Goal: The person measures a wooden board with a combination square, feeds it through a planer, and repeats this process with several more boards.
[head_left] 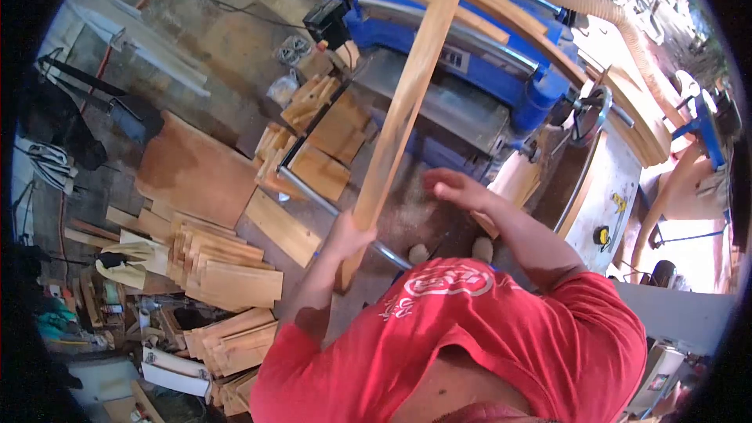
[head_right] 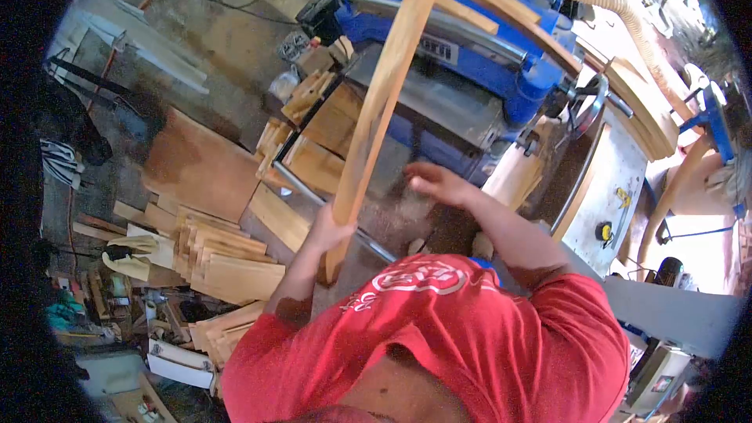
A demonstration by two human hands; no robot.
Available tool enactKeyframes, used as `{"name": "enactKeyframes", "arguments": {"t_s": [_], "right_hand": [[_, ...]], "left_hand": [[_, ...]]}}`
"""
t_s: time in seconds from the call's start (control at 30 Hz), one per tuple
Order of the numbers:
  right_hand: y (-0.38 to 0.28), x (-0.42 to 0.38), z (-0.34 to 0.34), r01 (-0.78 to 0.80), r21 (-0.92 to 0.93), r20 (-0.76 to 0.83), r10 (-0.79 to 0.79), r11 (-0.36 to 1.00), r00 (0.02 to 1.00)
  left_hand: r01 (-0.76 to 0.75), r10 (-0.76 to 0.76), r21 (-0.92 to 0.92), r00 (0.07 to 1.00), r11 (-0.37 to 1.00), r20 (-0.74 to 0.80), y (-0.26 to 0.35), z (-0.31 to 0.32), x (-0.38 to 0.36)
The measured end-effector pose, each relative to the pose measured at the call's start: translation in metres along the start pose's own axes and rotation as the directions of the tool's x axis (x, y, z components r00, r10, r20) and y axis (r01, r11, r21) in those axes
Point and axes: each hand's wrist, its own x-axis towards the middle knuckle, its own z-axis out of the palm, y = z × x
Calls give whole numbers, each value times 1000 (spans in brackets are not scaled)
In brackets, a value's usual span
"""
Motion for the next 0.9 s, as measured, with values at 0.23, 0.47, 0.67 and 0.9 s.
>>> {"name": "enactKeyframes", "arguments": {"t_s": [0.23,0.47,0.67,0.9], "right_hand": [[58,51,91,-209,553,-26,267,807,963],[103,96,73,-34,571,-469,360,820,807],[76,79,22,-228,513,-537,516,828,667],[93,3,18,-333,-703,-436,-12,629,900]], "left_hand": [[358,-345,-152,932,921,109,-66,29,-103],[94,-79,-206,994,974,79,-88,51,-40],[37,-62,206,992,978,113,-107,83,54],[45,-91,303,986,952,138,-60,89,114]]}}
